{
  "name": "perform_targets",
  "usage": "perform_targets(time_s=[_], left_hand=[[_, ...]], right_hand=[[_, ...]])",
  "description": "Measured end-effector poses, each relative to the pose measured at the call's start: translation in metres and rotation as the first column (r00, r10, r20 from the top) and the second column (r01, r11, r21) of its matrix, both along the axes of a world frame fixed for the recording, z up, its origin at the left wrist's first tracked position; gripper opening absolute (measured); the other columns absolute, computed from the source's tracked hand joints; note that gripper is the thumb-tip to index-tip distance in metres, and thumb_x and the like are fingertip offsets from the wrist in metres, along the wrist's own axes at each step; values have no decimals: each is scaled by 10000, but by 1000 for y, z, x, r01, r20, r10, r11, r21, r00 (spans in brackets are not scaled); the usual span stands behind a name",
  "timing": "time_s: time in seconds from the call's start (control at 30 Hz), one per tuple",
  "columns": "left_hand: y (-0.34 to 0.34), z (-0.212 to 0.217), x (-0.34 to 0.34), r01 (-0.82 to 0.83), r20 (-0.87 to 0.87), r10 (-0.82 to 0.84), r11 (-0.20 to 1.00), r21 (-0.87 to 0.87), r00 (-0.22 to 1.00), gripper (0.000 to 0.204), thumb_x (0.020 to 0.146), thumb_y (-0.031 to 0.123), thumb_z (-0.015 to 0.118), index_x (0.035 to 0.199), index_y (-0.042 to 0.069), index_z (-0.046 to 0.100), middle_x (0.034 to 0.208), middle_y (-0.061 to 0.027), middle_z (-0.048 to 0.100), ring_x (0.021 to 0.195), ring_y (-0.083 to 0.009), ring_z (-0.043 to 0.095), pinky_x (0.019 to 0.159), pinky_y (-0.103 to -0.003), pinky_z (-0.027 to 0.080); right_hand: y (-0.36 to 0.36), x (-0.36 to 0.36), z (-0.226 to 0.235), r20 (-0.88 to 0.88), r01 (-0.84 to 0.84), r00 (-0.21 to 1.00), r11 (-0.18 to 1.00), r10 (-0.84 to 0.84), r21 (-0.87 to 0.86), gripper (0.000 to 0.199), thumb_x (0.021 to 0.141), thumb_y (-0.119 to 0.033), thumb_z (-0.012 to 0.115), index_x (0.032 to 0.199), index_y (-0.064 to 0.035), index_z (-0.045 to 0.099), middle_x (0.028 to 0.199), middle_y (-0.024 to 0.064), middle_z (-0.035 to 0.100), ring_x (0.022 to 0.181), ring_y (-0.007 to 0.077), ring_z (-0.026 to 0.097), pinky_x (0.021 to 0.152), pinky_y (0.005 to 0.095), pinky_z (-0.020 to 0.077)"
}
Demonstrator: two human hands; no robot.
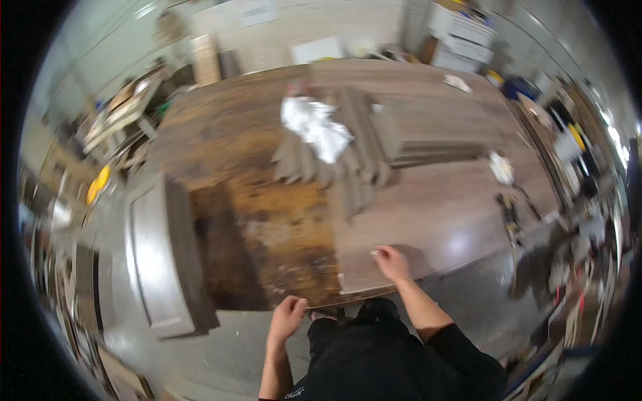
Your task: The recorder assembles wooden panels using a nail gun and then applies wood glue to the edges of several wooden strips on a workbench.
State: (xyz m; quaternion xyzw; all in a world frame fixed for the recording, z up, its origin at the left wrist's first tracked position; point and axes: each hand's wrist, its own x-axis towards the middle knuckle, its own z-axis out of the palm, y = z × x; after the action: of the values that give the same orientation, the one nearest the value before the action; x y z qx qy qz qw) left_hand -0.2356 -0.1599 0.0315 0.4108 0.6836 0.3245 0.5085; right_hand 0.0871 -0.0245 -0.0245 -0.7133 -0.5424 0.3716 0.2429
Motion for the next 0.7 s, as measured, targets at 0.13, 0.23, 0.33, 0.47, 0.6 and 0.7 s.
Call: perform_targets(time_s=[0.13,0.23,0.33,0.47,0.6,0.7], left_hand=[[61,-23,125,595,-437,-477,782,186,763,426,894,308,692,1223,45,624,1295,-234,577,1195,-403,553,992,-470,446],[65,-37,200,704,-666,-444,689,173,599,588,894,421,668,1364,92,540,1481,-246,413,1354,-471,376,1083,-619,299],[61,-62,248,651,-760,-371,753,91,535,793,885,596,597,1504,139,405,1574,-307,213,1425,-599,131,1054,-797,90],[60,-58,266,581,-811,-339,814,1,477,823,872,627,590,1516,154,392,1575,-329,183,1431,-600,109,1080,-775,71],[62,-64,266,546,-793,-369,836,-56,484,851,867,650,587,1526,156,373,1585,-320,163,1445,-590,63,1086,-767,48],[69,-59,274,514,-751,-401,852,-95,525,887,866,660,581,1543,143,333,1600,-327,85,1449,-591,10,1094,-756,23]], right_hand=[[10,44,-18,-254,-67,966,997,57,-34,359,949,-379,634,1124,-69,683,986,74,722,840,177,687,749,320,529],[42,104,-8,-606,-71,792,975,-72,-208,336,986,-352,589,1115,-50,658,966,41,702,755,106,653,650,274,502],[108,184,-10,-614,162,766,981,-192,-105,317,995,-355,565,1038,-60,672,901,30,697,711,98,628,581,258,457],[224,269,30,-631,352,719,935,-290,-29,424,1005,-459,495,948,-80,674,825,2,678,697,98,619,542,265,402],[292,316,92,-747,416,524,889,-409,-194,531,966,-589,491,883,-98,677,766,9,677,652,113,625,551,307,381],[312,342,92,-627,282,669,917,-399,-283,584,940,-650,488,840,-108,679,713,8,677,602,122,630,563,315,364]])
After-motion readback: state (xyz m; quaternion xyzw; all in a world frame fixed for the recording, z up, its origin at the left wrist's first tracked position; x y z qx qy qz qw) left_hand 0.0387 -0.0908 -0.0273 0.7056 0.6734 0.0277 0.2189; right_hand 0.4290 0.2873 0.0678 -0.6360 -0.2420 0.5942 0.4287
